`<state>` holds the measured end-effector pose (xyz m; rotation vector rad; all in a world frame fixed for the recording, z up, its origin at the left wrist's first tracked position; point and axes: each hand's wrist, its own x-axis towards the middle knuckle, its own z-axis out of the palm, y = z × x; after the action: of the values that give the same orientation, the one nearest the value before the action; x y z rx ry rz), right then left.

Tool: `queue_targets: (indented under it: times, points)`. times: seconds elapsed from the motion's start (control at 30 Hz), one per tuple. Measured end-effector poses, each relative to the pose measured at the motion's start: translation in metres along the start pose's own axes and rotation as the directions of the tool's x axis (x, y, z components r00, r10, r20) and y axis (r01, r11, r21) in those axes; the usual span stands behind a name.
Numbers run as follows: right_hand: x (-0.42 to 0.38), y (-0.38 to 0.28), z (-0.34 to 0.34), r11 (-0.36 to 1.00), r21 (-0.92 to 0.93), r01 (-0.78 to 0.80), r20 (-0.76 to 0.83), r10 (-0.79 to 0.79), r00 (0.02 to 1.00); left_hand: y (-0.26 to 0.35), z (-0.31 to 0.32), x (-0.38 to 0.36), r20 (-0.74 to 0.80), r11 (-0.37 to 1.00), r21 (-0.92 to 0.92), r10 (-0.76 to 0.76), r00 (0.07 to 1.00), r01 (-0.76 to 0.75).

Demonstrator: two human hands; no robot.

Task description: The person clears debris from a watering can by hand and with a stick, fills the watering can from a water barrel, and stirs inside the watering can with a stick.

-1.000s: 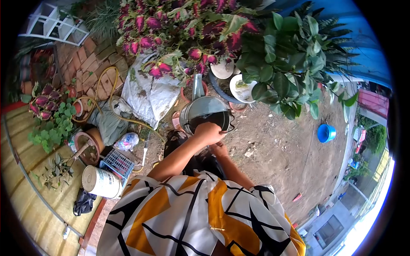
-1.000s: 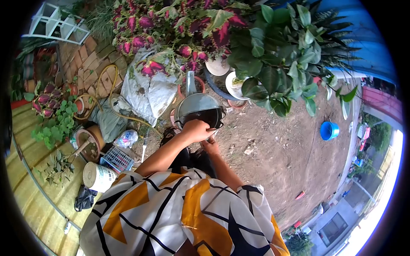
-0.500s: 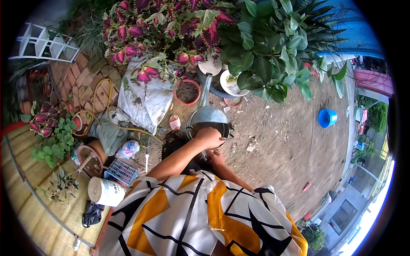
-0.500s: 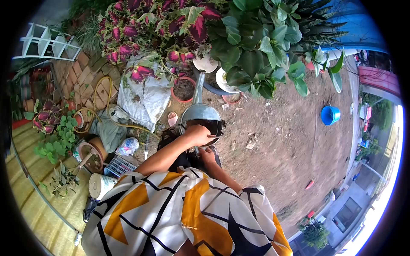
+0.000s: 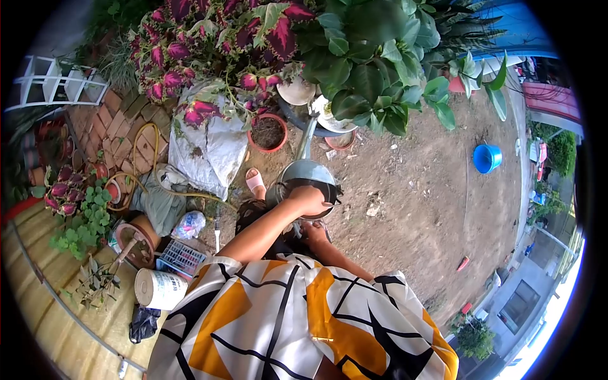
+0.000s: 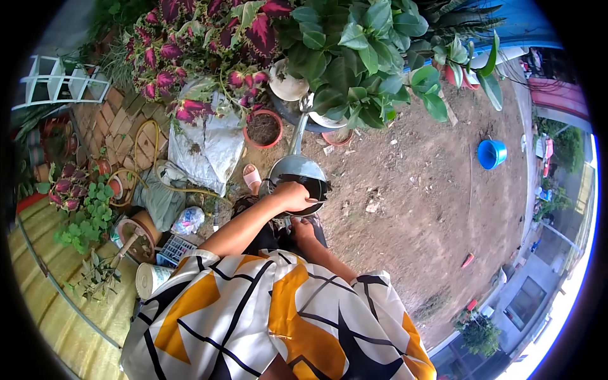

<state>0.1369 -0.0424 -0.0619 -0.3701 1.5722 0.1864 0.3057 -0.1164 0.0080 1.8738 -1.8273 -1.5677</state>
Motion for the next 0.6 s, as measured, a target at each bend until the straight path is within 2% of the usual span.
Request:
queue_targets:
  times: [0.2, 0.27, 0.33, 0.37, 0.4, 0.53, 0.6]
  points:
    - [0.005, -0.002, -0.004, 1.0, -0.002, 0.007, -0.007, -0.007, 1.0, 0.001, 0.009, 0.01, 0.011, 1.0, -0.011, -0.018, 1.0, 0.018]
    - [0.026, 0.01, -0.011, 0.992, 0.125, -0.001, 0.049, -0.005, 0.999, 0.0, 0.012, 0.012, 0.018, 1.0, -0.017, -0.026, 1.0, 0.026]
    - [0.042, 0.021, -0.021, 0.986, 0.155, -0.06, 0.051, 0.053, 0.997, 0.003, 0.01, 0.012, 0.034, 0.999, -0.018, -0.041, 0.999, 0.041]
    - [0.048, 0.029, -0.026, 0.984, -0.061, 0.169, 0.084, -0.164, 0.983, 0.004, 0.009, 0.011, 0.031, 0.998, -0.02, -0.054, 0.998, 0.054]
    - [0.044, 0.029, -0.026, 0.883, -0.26, 0.391, 0.161, -0.36, 0.919, 0.006, 0.008, 0.011, 0.028, 0.998, -0.022, -0.066, 0.997, 0.066]
    - [0.034, 0.017, -0.026, 0.945, -0.215, 0.247, 0.091, -0.232, 0.968, 0.007, 0.006, 0.013, 0.031, 0.999, -0.014, -0.045, 0.999, 0.046]
    - [0.032, 0.013, -0.028, 0.932, -0.23, 0.281, 0.111, -0.261, 0.959, 0.009, 0.005, 0.012, 0.021, 0.999, -0.014, -0.04, 0.999, 0.04]
